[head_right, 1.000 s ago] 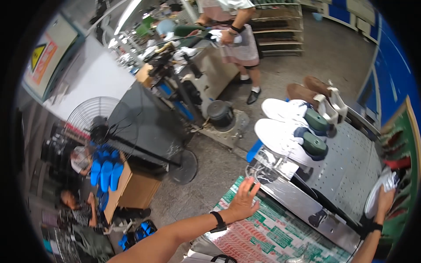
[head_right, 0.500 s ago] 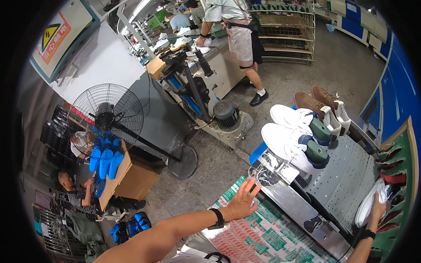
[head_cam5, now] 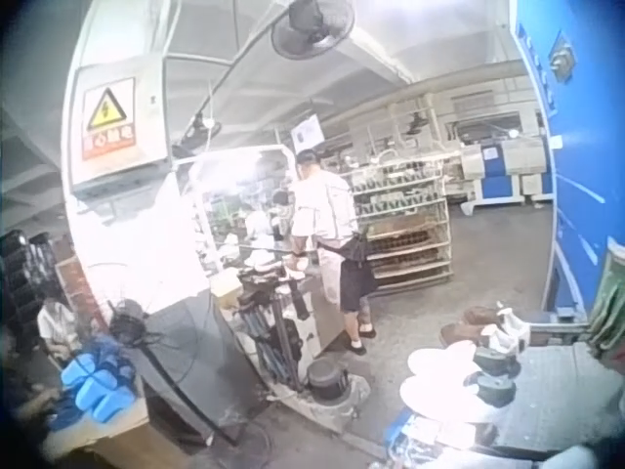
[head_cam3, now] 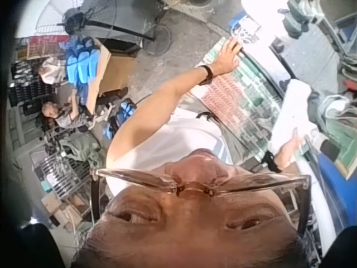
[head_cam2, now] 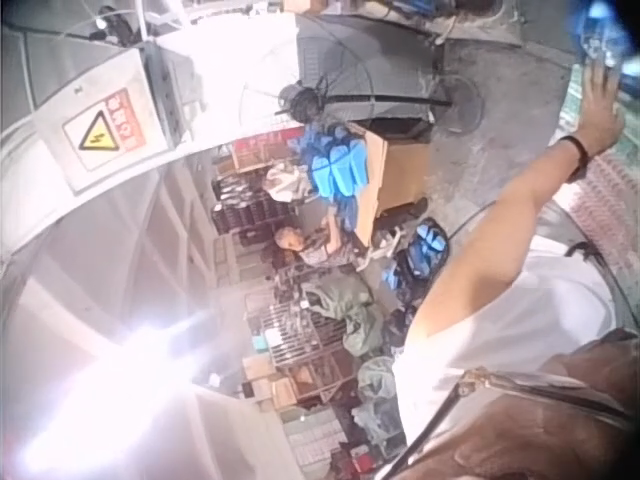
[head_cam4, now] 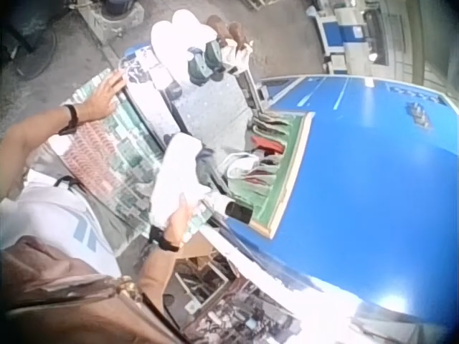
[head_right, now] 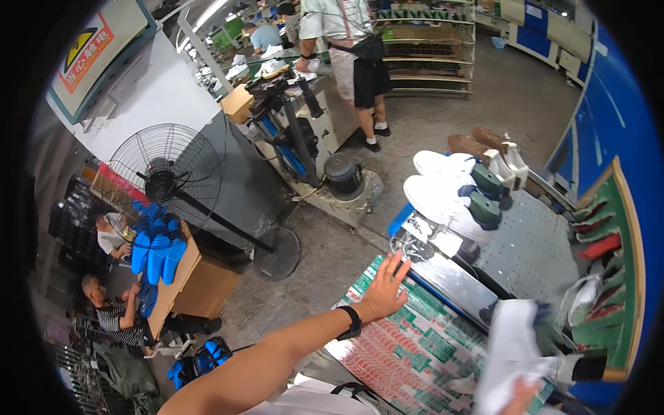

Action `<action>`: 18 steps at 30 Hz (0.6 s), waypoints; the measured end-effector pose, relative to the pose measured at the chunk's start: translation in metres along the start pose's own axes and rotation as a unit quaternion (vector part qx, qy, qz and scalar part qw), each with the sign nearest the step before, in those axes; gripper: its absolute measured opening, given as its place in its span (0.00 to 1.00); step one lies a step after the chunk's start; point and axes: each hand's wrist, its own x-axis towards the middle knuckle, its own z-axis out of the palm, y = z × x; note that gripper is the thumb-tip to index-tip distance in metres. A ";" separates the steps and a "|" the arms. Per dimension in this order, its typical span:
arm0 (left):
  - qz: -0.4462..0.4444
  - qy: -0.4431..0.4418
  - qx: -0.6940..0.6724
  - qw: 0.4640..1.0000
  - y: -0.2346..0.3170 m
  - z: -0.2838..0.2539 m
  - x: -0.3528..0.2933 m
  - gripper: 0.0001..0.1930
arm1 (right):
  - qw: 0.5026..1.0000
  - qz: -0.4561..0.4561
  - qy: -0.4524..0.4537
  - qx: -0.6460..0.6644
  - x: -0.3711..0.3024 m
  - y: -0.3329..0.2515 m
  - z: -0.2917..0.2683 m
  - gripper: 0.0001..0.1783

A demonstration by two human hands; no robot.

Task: Cleaning, checking, and preparing shoe uppers on lasts as part of a manufacturing line.

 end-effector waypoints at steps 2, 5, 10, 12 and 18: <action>0.007 0.007 -0.014 1.000 0.006 -0.001 0.001 0.48 | 0.998 0.047 -0.026 -0.030 -0.076 0.010 0.068 0.44; -0.033 0.007 -0.042 0.999 0.003 -0.013 -0.007 0.49 | 0.991 0.077 -0.019 -0.112 -0.121 0.085 0.085 0.49; -0.078 0.003 -0.231 0.970 0.071 -0.012 -0.026 0.38 | 0.946 -0.139 0.018 -0.292 -0.164 0.151 0.126 0.61; -0.206 -0.150 -0.520 0.815 0.108 -0.020 -0.052 0.32 | 0.898 -0.206 -0.005 -0.389 -0.158 0.143 0.122 0.55; -0.122 -0.133 -0.476 0.861 0.144 -0.056 -0.102 0.25 | 0.861 -0.180 -0.081 -0.468 -0.169 0.086 0.098 0.19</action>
